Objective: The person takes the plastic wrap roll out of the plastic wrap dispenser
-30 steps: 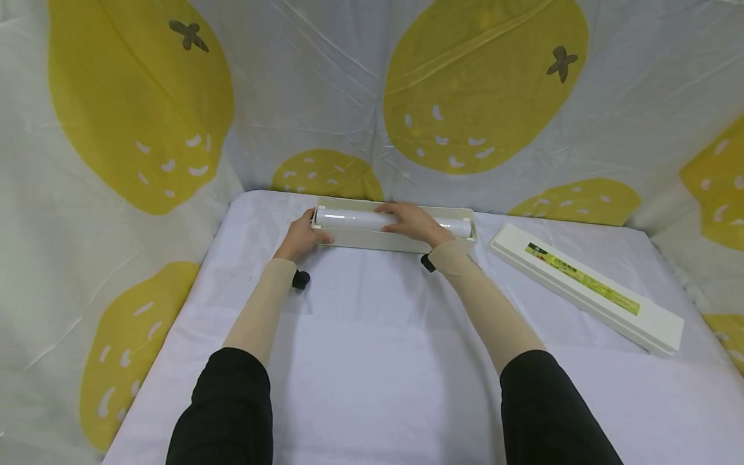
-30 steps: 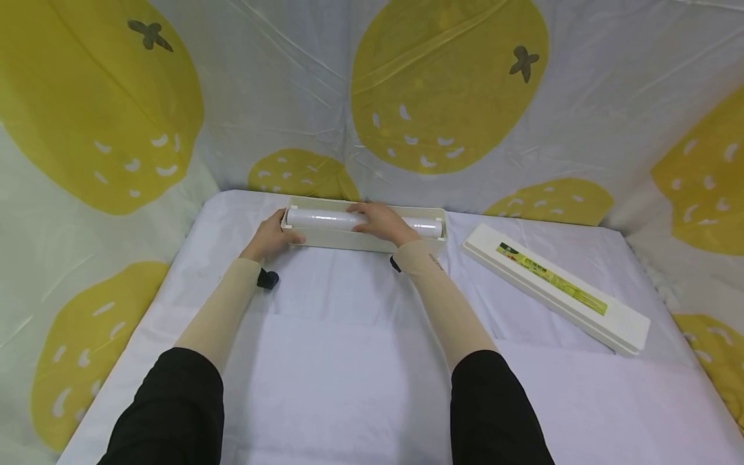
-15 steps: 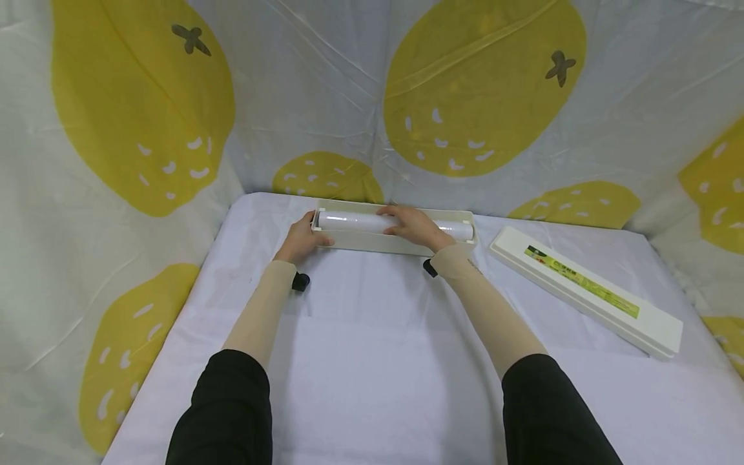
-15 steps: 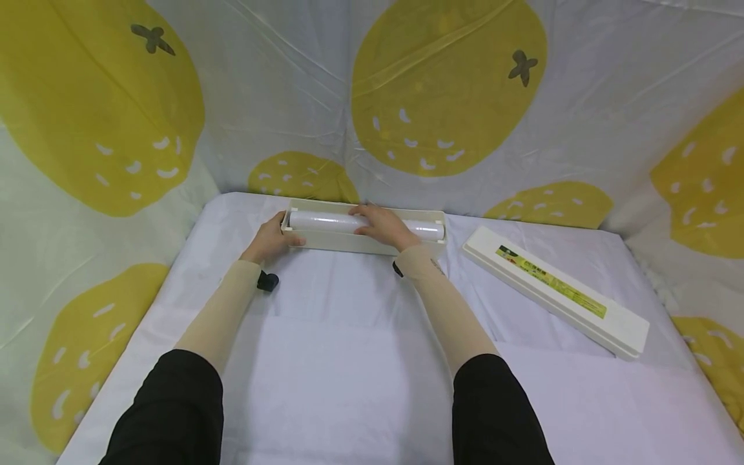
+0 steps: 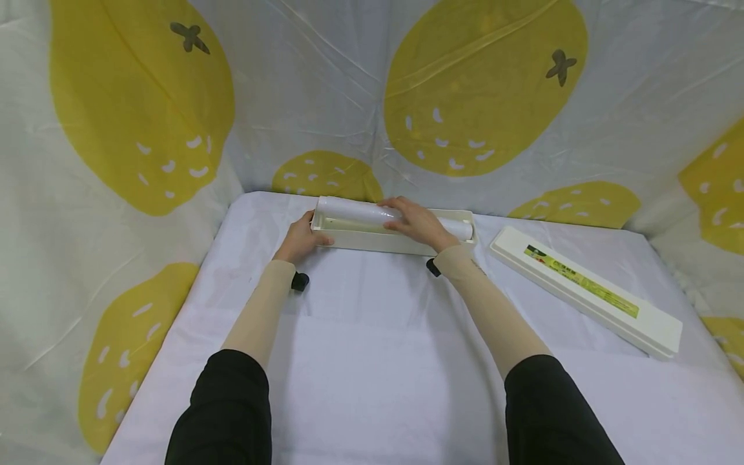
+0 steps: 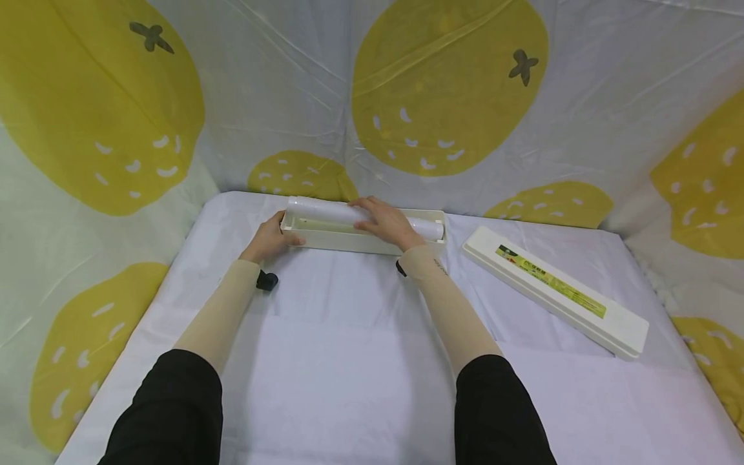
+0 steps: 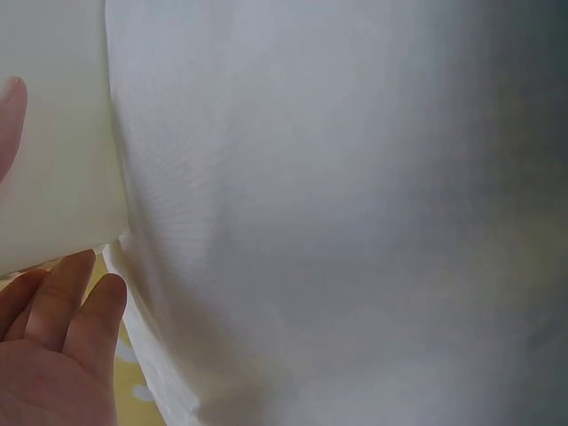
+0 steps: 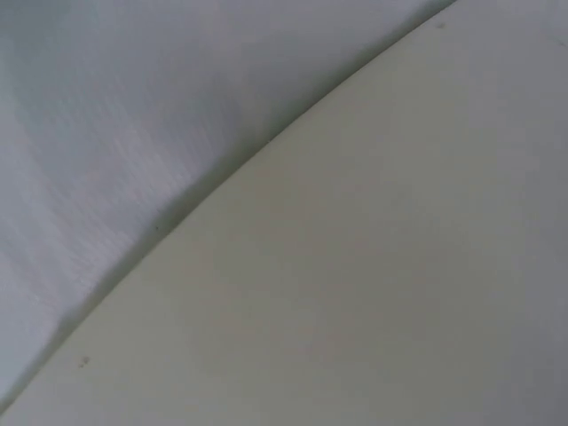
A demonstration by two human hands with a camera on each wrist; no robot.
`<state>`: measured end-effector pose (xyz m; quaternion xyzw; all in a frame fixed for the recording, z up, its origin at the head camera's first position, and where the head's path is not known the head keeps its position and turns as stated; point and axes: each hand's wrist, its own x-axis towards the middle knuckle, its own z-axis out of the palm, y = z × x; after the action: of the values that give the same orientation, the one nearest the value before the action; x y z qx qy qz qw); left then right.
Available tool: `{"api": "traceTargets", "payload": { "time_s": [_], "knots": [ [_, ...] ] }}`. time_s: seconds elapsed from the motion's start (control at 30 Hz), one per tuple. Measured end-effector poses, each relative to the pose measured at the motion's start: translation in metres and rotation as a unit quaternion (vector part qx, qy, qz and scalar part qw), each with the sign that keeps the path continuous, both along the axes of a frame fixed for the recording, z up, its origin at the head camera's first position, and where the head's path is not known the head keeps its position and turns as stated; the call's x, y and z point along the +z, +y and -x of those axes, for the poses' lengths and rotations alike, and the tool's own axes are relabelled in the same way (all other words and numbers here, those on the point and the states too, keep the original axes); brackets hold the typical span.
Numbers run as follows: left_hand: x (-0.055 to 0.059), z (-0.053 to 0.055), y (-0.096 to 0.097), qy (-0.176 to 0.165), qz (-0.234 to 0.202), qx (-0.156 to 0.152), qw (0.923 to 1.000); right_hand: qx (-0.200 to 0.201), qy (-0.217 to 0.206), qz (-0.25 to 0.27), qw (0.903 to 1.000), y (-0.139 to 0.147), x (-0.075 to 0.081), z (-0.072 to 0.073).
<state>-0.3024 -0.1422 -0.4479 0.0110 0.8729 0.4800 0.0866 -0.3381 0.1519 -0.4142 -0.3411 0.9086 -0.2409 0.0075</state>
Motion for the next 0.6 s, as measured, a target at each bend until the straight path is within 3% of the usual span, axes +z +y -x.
{"api": "traceTargets", "payload": {
  "time_s": [0.6],
  "knots": [
    [0.004,-0.004,0.001,-0.002,0.001,0.0,1.0,0.001,0.042,-0.028,0.9987,-0.007,0.02,-0.002]
  ]
}}
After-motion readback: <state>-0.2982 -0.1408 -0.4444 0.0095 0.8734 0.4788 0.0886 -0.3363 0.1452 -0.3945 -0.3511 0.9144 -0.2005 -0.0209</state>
